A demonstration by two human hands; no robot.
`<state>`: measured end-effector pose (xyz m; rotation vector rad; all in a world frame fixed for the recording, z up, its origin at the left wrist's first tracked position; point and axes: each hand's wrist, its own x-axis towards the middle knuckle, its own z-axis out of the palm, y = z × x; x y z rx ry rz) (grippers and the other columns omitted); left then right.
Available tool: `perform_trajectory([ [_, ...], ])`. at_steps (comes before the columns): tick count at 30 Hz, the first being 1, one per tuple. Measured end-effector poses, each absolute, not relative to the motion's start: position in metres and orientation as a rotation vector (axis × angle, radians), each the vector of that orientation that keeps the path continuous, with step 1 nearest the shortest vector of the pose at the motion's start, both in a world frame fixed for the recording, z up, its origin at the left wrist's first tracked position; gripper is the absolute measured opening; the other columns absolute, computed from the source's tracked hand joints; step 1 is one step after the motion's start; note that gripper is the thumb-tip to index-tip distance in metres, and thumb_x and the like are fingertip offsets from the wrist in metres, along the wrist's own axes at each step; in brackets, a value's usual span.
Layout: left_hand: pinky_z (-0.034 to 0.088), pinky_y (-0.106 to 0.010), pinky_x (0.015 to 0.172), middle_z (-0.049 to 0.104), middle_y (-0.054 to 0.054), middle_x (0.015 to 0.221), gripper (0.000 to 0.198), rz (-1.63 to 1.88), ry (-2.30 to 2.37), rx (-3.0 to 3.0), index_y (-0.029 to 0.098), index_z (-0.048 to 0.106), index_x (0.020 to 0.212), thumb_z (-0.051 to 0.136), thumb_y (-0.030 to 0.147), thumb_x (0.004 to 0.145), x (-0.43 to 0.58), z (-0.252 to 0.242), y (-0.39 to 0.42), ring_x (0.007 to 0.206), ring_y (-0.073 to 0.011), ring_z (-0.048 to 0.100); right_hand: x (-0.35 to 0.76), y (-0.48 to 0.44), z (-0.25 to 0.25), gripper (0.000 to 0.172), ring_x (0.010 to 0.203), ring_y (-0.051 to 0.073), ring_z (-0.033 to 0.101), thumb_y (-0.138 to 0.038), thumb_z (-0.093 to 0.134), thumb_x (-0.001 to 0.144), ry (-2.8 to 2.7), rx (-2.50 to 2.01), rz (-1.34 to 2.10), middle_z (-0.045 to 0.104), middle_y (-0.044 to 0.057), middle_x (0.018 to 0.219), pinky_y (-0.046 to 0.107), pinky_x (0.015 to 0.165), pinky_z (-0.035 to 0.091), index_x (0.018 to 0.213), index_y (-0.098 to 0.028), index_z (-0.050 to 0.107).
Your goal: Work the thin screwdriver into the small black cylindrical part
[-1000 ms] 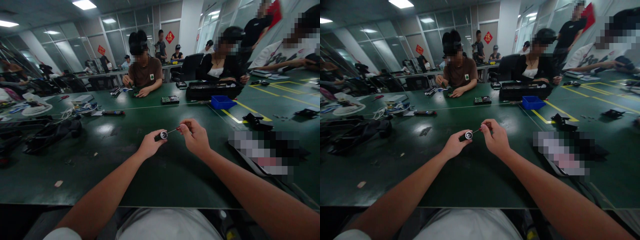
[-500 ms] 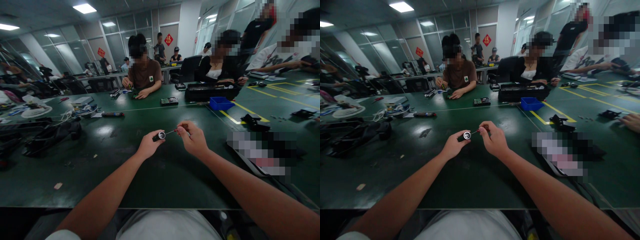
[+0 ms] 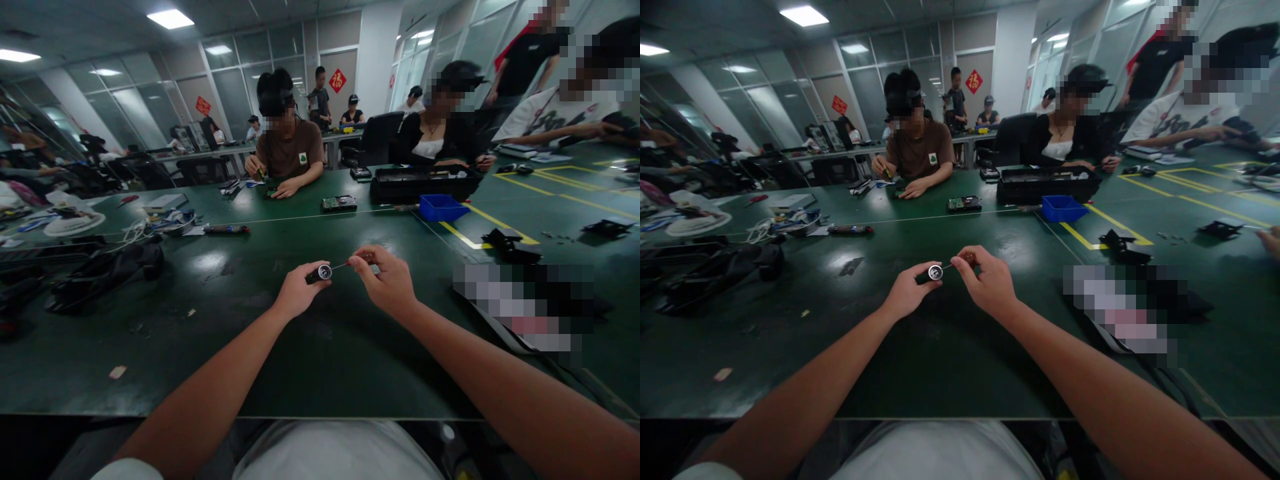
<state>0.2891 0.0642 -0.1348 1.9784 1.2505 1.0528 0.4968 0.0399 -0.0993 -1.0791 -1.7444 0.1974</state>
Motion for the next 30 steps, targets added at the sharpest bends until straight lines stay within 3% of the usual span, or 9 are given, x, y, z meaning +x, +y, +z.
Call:
perform_trajectory([
  [13, 0.040, -0.044, 0.112, 0.067, -0.004, 0.127, 0.044, 1.045, 1.232, 2.008, 0.029, 0.067, 0.125, 0.075, 0.024, 0.082, 0.2882, -0.1373, 0.0647, 0.121, -0.0229, 0.059, 0.4997, 0.0409, -0.0958, 0.026, 0.065, 0.019, 0.066, -0.046, 0.062, 0.092, -1.691, -1.137, 0.095, 0.073, 0.002, 0.074, 0.032, 0.063, 0.047, 0.082, -0.023, 0.069],
  [19, 0.040, -0.045, 0.112, 0.066, -0.004, 0.127, 0.043, 1.025, 1.241, 2.030, 0.029, 0.067, 0.124, 0.075, 0.024, 0.082, 0.2878, -0.1366, 0.0636, 0.122, -0.0234, 0.058, 0.5012, 0.0417, -0.0981, 0.034, 0.052, 0.015, 0.058, -0.052, 0.069, 0.084, -1.688, -1.144, 0.065, 0.065, 0.000, 0.059, 0.029, 0.054, 0.042, 0.066, -0.023, 0.063],
  [26, 0.041, -0.042, 0.109, 0.068, -0.004, 0.123, 0.041, 1.037, 1.228, 2.041, 0.029, 0.068, 0.123, 0.075, 0.024, 0.082, 0.2882, -0.1369, 0.0636, 0.117, -0.0230, 0.060, 0.5002, 0.0375, -0.0954, 0.014, 0.068, 0.018, 0.066, -0.031, 0.052, 0.094, -1.837, -1.018, 0.192, 0.070, 0.002, 0.077, 0.030, 0.063, 0.048, 0.094, -0.022, 0.063],
  [30, 0.043, -0.042, 0.105, 0.069, -0.003, 0.119, 0.042, 0.999, 1.225, 2.081, 0.030, 0.067, 0.123, 0.075, 0.027, 0.083, 0.2891, -0.1363, 0.0623, 0.114, -0.0230, 0.061, 0.4982, 0.0379, -0.0967, 0.019, 0.060, 0.017, 0.063, -0.040, 0.054, 0.095, -1.816, -1.082, 0.213, 0.067, 0.001, 0.070, 0.029, 0.056, 0.044, 0.090, -0.023, 0.061],
])
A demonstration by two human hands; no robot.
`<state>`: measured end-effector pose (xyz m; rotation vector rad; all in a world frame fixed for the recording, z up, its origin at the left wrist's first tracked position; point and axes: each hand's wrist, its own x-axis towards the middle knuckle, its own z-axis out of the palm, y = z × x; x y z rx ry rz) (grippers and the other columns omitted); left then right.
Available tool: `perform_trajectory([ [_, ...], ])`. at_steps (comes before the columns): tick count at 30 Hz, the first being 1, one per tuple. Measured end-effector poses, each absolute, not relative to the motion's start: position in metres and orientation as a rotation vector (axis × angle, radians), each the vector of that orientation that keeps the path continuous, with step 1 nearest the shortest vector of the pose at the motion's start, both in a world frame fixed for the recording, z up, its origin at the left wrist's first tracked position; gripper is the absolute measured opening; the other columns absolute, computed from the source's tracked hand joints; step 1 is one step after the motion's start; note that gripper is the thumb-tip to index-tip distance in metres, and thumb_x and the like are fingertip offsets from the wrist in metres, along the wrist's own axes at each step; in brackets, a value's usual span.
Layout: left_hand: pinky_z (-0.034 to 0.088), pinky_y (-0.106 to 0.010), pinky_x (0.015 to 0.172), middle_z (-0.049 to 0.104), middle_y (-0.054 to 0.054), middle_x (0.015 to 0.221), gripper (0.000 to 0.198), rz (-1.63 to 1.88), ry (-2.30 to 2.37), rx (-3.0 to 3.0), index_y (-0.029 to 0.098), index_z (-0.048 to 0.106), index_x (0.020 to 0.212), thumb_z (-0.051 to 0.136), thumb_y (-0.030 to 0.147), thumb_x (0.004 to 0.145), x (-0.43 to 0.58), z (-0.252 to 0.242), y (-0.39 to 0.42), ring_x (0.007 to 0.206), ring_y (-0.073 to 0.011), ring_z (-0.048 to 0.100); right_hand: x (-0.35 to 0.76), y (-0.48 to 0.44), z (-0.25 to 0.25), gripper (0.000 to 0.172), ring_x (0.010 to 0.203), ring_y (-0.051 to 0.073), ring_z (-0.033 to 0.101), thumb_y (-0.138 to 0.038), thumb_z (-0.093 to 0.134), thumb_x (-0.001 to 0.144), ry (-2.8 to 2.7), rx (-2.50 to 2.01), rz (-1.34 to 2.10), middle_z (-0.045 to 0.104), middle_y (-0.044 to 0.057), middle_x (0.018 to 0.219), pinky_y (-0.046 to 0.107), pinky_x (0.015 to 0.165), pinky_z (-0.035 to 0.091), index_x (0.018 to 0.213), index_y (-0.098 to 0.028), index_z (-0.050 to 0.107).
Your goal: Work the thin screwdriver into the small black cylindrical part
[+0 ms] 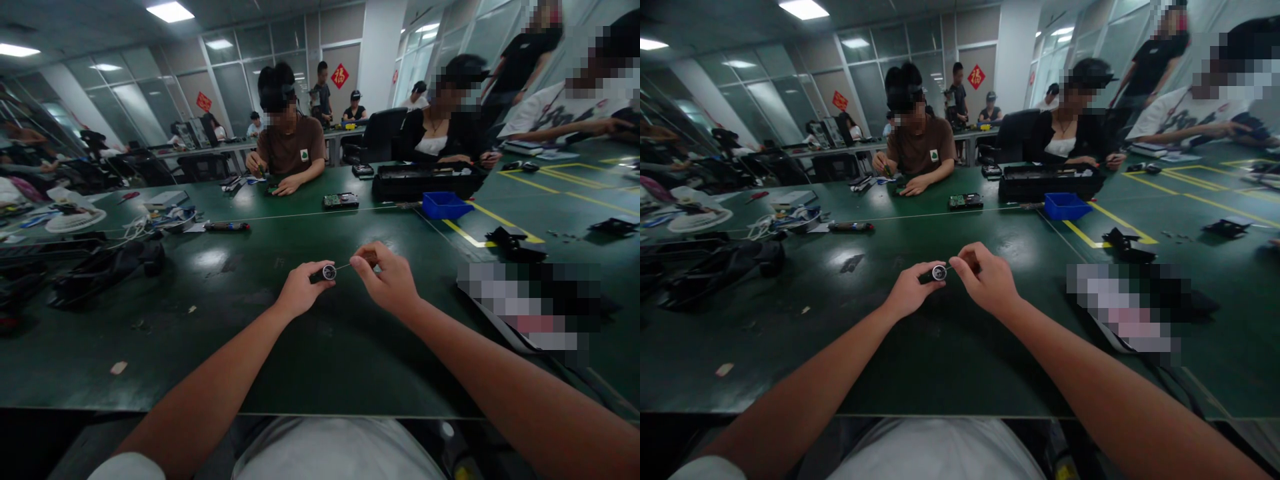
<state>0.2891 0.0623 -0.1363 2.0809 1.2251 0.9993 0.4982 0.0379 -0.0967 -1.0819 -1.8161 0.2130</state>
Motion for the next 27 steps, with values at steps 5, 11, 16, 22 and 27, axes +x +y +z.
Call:
perform_trajectory([
  [5, 0.044, -0.041, 0.104, 0.070, -0.004, 0.114, 0.040, 0.974, 1.241, 2.102, 0.029, 0.068, 0.122, 0.075, 0.025, 0.082, 0.289, -0.135, 0.063, 0.109, -0.0229, 0.062, 0.496, 0.038, -0.100, 0.019, 0.058, 0.016, 0.062, -0.035, 0.047, 0.098, -1.767, -1.110, 0.210, 0.069, 0.001, 0.072, 0.029, 0.056, 0.043, 0.098, -0.023, 0.062],
  [11, 0.043, -0.041, 0.105, 0.069, -0.003, 0.117, 0.041, 0.993, 1.248, 2.081, 0.029, 0.068, 0.122, 0.075, 0.023, 0.082, 0.289, -0.136, 0.063, 0.112, -0.0231, 0.061, 0.496, 0.036, -0.097, 0.024, 0.060, 0.017, 0.062, -0.037, 0.044, 0.099, -1.795, -1.096, 0.234, 0.069, 0.002, 0.074, 0.030, 0.057, 0.043, 0.103, -0.023, 0.063],
  [16, 0.042, -0.042, 0.108, 0.069, -0.004, 0.121, 0.041, 1.020, 1.254, 2.062, 0.028, 0.068, 0.122, 0.074, 0.023, 0.082, 0.289, -0.136, 0.064, 0.116, -0.0228, 0.060, 0.495, 0.037, -0.100, 0.021, 0.064, 0.017, 0.063, -0.032, 0.044, 0.098, -1.731, -1.106, 0.279, 0.069, 0.003, 0.079, 0.031, 0.060, 0.045, 0.107, -0.022, 0.061],
  [22, 0.040, -0.043, 0.112, 0.067, -0.005, 0.126, 0.042, 1.036, 1.293, 2.013, 0.025, 0.067, 0.124, 0.073, 0.020, 0.082, 0.288, -0.132, 0.064, 0.121, -0.0234, 0.059, 0.493, 0.048, -0.110, 0.020, 0.074, 0.019, 0.065, -0.040, 0.055, 0.094, -1.445, -1.028, 0.620, 0.069, 0.004, 0.082, 0.035, 0.070, 0.052, 0.095, -0.020, 0.061],
  [27, 0.041, -0.043, 0.110, 0.067, -0.004, 0.125, 0.041, 1.000, 1.245, 2.084, 0.027, 0.067, 0.124, 0.072, 0.020, 0.083, 0.287, -0.130, 0.063, 0.120, -0.0234, 0.059, 0.495, 0.065, -0.115, 0.029, 0.058, 0.017, 0.059, -0.047, 0.055, 0.092, -1.103, -0.949, 1.161, 0.060, 0.001, 0.066, 0.040, 0.069, 0.056, 0.081, -0.021, 0.060],
])
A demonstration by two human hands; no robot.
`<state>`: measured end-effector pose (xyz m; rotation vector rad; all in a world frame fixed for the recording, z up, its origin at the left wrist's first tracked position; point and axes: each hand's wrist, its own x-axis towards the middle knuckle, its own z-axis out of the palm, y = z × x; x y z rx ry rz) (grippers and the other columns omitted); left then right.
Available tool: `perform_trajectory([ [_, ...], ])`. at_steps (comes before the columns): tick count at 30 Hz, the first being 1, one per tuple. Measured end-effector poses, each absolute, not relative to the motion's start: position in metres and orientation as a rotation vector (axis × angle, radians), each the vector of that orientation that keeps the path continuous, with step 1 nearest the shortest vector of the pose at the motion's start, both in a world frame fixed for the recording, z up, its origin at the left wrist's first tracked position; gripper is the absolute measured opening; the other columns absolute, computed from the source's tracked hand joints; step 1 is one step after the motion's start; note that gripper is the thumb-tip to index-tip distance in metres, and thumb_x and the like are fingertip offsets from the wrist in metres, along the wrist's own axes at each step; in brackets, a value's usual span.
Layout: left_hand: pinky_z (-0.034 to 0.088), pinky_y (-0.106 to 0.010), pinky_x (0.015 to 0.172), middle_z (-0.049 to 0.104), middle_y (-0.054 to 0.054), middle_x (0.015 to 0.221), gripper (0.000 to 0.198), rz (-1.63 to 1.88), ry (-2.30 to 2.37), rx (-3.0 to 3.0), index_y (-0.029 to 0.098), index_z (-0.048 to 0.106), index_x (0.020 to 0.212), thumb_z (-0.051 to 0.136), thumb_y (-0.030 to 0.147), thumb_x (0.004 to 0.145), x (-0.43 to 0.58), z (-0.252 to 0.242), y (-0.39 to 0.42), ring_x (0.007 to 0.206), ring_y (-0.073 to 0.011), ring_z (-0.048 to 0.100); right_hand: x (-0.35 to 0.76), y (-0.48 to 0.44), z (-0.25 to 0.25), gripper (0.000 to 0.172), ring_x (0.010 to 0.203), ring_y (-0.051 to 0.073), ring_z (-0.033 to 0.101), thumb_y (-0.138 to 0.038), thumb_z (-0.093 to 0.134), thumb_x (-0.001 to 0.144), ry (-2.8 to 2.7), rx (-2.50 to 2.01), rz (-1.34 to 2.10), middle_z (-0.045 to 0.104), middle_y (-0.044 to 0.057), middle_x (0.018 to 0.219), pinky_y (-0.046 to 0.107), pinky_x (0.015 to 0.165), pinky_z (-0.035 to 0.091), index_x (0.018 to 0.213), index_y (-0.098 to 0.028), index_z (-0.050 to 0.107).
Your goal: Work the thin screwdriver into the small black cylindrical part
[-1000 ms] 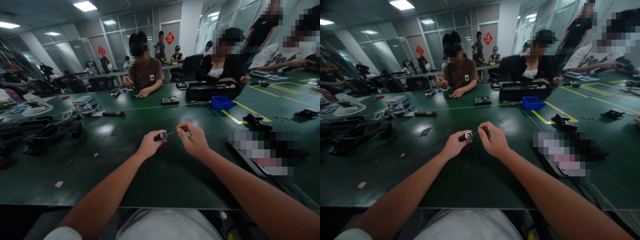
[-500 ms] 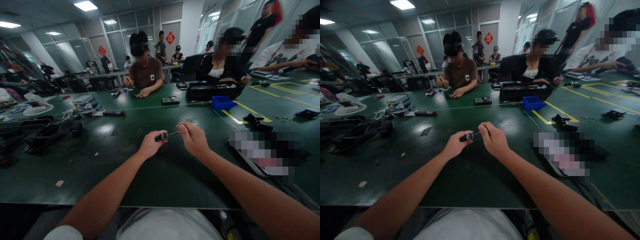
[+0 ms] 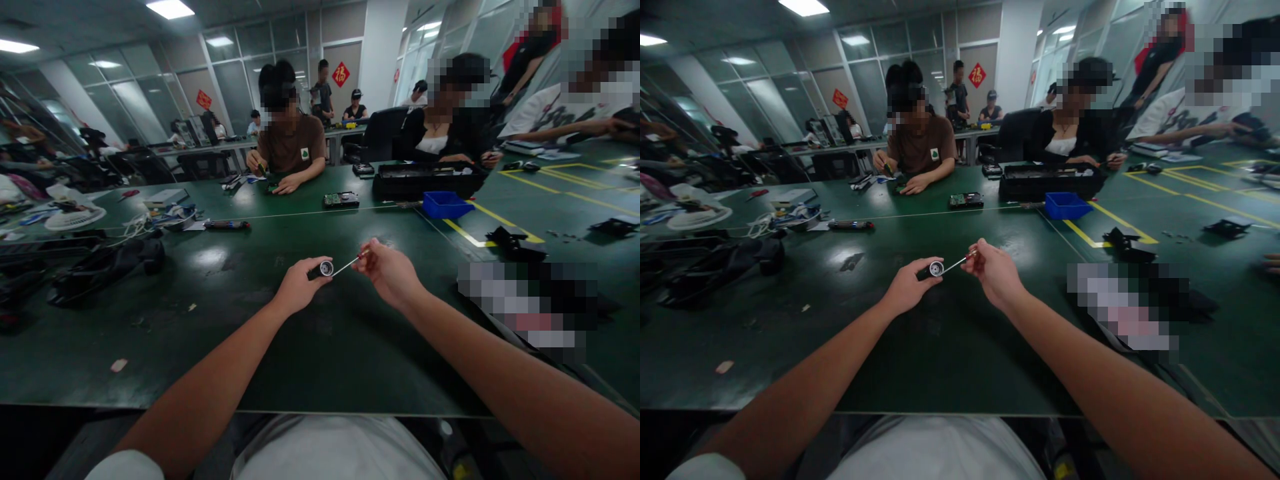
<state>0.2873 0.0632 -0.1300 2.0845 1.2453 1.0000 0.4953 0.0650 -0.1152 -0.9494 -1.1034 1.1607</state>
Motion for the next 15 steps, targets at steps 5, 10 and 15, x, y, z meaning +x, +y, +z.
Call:
perform_trajectory([
  [5, 0.043, -0.042, 0.108, 0.067, -0.003, 0.124, 0.041, 0.968, 1.288, 2.109, 0.027, 0.067, 0.124, 0.072, 0.022, 0.084, 0.288, -0.129, 0.063, 0.117, -0.0234, 0.059, 0.495, 0.066, -0.118, 0.026, 0.063, 0.016, 0.061, -0.048, 0.057, 0.090, -1.076, -0.951, 1.066, 0.063, 0.001, 0.072, 0.035, 0.068, 0.055, 0.085, -0.022, 0.059],
  [10, 0.044, -0.041, 0.107, 0.067, -0.003, 0.125, 0.041, 0.973, 1.322, 2.102, 0.028, 0.067, 0.124, 0.073, 0.023, 0.083, 0.288, -0.128, 0.062, 0.118, -0.0237, 0.060, 0.490, 0.049, -0.109, 0.025, 0.070, 0.017, 0.064, -0.044, 0.048, 0.096, -1.333, -1.074, 0.624, 0.068, 0.004, 0.080, 0.035, 0.068, 0.052, 0.093, -0.021, 0.059],
  [15, 0.043, -0.042, 0.108, 0.067, -0.003, 0.126, 0.042, 0.987, 1.309, 2.095, 0.028, 0.066, 0.124, 0.074, 0.023, 0.083, 0.288, -0.127, 0.062, 0.120, -0.0235, 0.059, 0.491, 0.041, -0.102, 0.022, 0.072, 0.018, 0.067, -0.039, 0.046, 0.098, -1.515, -1.091, 0.460, 0.071, 0.004, 0.080, 0.034, 0.068, 0.051, 0.097, -0.022, 0.060],
])
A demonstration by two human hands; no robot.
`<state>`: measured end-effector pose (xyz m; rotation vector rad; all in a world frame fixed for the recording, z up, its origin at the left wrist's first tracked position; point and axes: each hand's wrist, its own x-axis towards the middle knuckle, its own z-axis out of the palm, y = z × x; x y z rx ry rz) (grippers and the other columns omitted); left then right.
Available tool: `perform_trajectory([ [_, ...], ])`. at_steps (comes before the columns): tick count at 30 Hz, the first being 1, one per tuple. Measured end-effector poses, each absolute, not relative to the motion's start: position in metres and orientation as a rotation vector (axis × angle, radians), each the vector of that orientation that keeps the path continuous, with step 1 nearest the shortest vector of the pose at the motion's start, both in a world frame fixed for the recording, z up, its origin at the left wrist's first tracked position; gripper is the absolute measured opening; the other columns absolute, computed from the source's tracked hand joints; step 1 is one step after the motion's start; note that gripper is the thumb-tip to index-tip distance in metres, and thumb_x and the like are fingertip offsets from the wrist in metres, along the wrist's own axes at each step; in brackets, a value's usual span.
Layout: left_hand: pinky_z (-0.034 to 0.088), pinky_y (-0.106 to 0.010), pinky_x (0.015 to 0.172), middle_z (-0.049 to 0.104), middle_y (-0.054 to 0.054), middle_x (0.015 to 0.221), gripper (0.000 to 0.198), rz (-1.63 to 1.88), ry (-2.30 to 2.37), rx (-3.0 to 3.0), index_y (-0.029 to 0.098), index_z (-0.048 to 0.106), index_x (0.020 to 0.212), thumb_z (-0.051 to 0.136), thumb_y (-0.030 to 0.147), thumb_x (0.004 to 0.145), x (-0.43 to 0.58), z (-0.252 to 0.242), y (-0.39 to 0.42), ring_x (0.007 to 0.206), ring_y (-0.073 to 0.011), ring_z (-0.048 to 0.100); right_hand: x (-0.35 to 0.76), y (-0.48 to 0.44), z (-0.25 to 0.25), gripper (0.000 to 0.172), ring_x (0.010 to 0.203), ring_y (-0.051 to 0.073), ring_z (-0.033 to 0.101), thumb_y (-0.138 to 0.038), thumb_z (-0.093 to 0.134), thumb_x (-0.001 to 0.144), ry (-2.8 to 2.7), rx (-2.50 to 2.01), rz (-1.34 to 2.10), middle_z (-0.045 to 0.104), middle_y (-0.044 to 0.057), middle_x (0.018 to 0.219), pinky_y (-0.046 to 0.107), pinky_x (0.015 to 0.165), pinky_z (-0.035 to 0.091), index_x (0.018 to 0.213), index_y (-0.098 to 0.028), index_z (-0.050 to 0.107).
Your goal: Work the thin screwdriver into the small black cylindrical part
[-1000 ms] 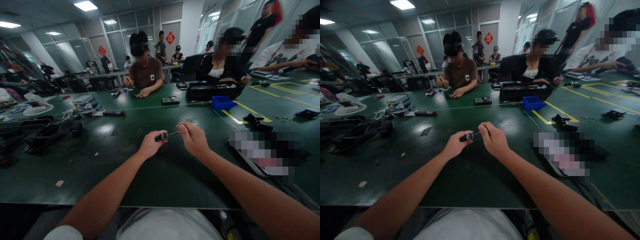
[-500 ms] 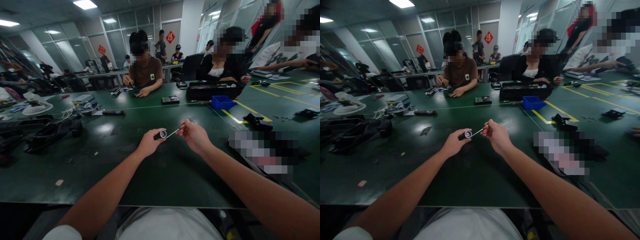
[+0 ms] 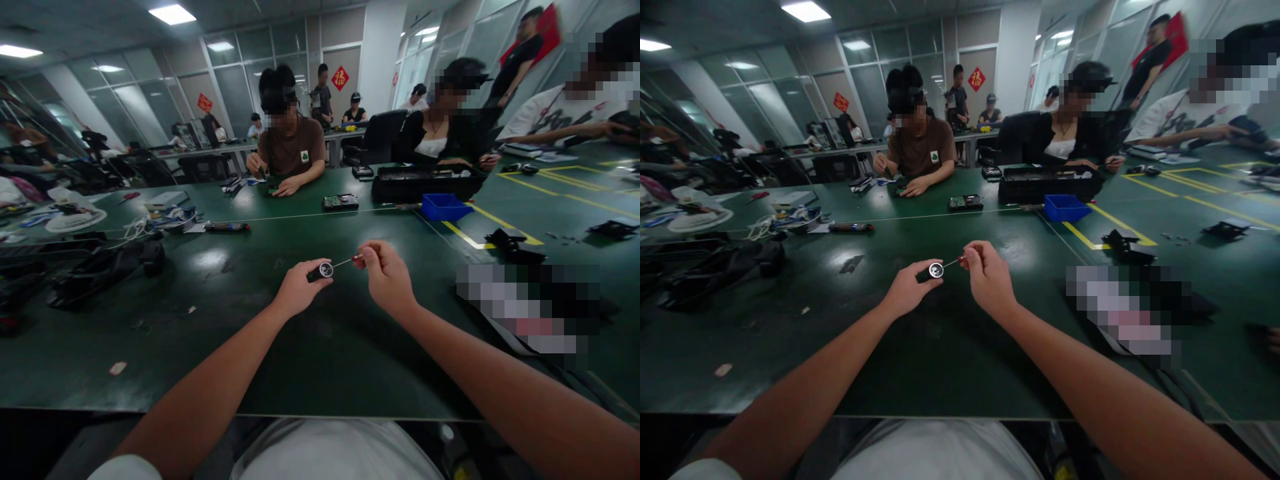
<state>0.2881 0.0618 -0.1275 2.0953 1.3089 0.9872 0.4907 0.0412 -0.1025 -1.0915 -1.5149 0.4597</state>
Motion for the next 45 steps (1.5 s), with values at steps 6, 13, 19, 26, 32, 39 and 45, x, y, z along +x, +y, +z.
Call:
perform_trajectory([
  [6, 0.042, -0.043, 0.110, 0.067, -0.004, 0.126, 0.042, 1.010, 1.319, 2.070, 0.027, 0.067, 0.123, 0.074, 0.021, 0.082, 0.288, -0.129, 0.063, 0.121, -0.0238, 0.059, 0.497, 0.039, -0.096, 0.025, 0.056, 0.016, 0.060, -0.045, 0.061, 0.090, -1.684, -1.186, 0.268, 0.066, 0.000, 0.065, 0.030, 0.056, 0.042, 0.080, -0.022, 0.063],
  [13, 0.042, -0.044, 0.110, 0.067, -0.004, 0.126, 0.042, 1.021, 1.311, 2.073, 0.027, 0.067, 0.123, 0.074, 0.021, 0.083, 0.287, -0.131, 0.064, 0.120, -0.0238, 0.059, 0.498, 0.039, -0.099, 0.020, 0.069, 0.018, 0.066, -0.032, 0.049, 0.096, -1.776, -1.095, 0.293, 0.069, 0.004, 0.077, 0.030, 0.063, 0.046, 0.098, -0.019, 0.063],
  [19, 0.043, -0.044, 0.108, 0.068, -0.003, 0.122, 0.041, 1.002, 1.287, 2.104, 0.029, 0.067, 0.122, 0.074, 0.023, 0.082, 0.286, -0.134, 0.065, 0.116, -0.0236, 0.060, 0.494, 0.036, -0.097, 0.026, 0.056, 0.016, 0.059, -0.036, 0.046, 0.099, -1.771, -1.165, 0.223, 0.066, 0.002, 0.068, 0.028, 0.054, 0.039, 0.091, -0.019, 0.065],
  [26, 0.043, -0.042, 0.108, 0.069, -0.003, 0.122, 0.042, 1.017, 1.292, 2.088, 0.028, 0.067, 0.122, 0.074, 0.019, 0.082, 0.286, -0.134, 0.066, 0.116, -0.0224, 0.061, 0.492, 0.034, -0.098, 0.028, 0.060, 0.016, 0.060, -0.035, 0.041, 0.101, -1.794, -1.129, 0.291, 0.070, 0.003, 0.079, 0.030, 0.059, 0.042, 0.103, -0.021, 0.065],
  [32, 0.041, -0.041, 0.111, 0.067, -0.004, 0.127, 0.042, 1.026, 1.349, 2.060, 0.025, 0.066, 0.123, 0.072, 0.019, 0.083, 0.287, -0.129, 0.064, 0.121, -0.0228, 0.059, 0.490, 0.042, -0.104, 0.021, 0.074, 0.019, 0.065, -0.038, 0.054, 0.094, -1.534, -1.110, 0.532, 0.069, 0.005, 0.084, 0.034, 0.068, 0.049, 0.102, -0.020, 0.061],
  [39, 0.040, -0.046, 0.106, 0.068, -0.003, 0.123, 0.037, 0.978, 1.324, 2.244, 0.027, 0.065, 0.123, 0.069, 0.021, 0.086, 0.286, -0.119, 0.061, 0.115, -0.0239, 0.059, 0.498, 0.068, -0.119, 0.028, 0.059, 0.017, 0.058, -0.048, 0.052, 0.093, -1.141, -0.959, 1.182, 0.059, 0.001, 0.068, 0.040, 0.071, 0.056, 0.084, -0.022, 0.058],
  [45, 0.041, -0.043, 0.102, 0.068, -0.004, 0.120, 0.038, 0.926, 1.371, 2.208, 0.027, 0.065, 0.124, 0.069, 0.024, 0.087, 0.285, -0.120, 0.062, 0.113, -0.0245, 0.059, 0.501, 0.071, -0.125, 0.028, 0.068, 0.017, 0.062, -0.049, 0.057, 0.091, -1.143, -0.977, 0.976, 0.066, 0.003, 0.079, 0.034, 0.065, 0.053, 0.089, -0.022, 0.061],
])
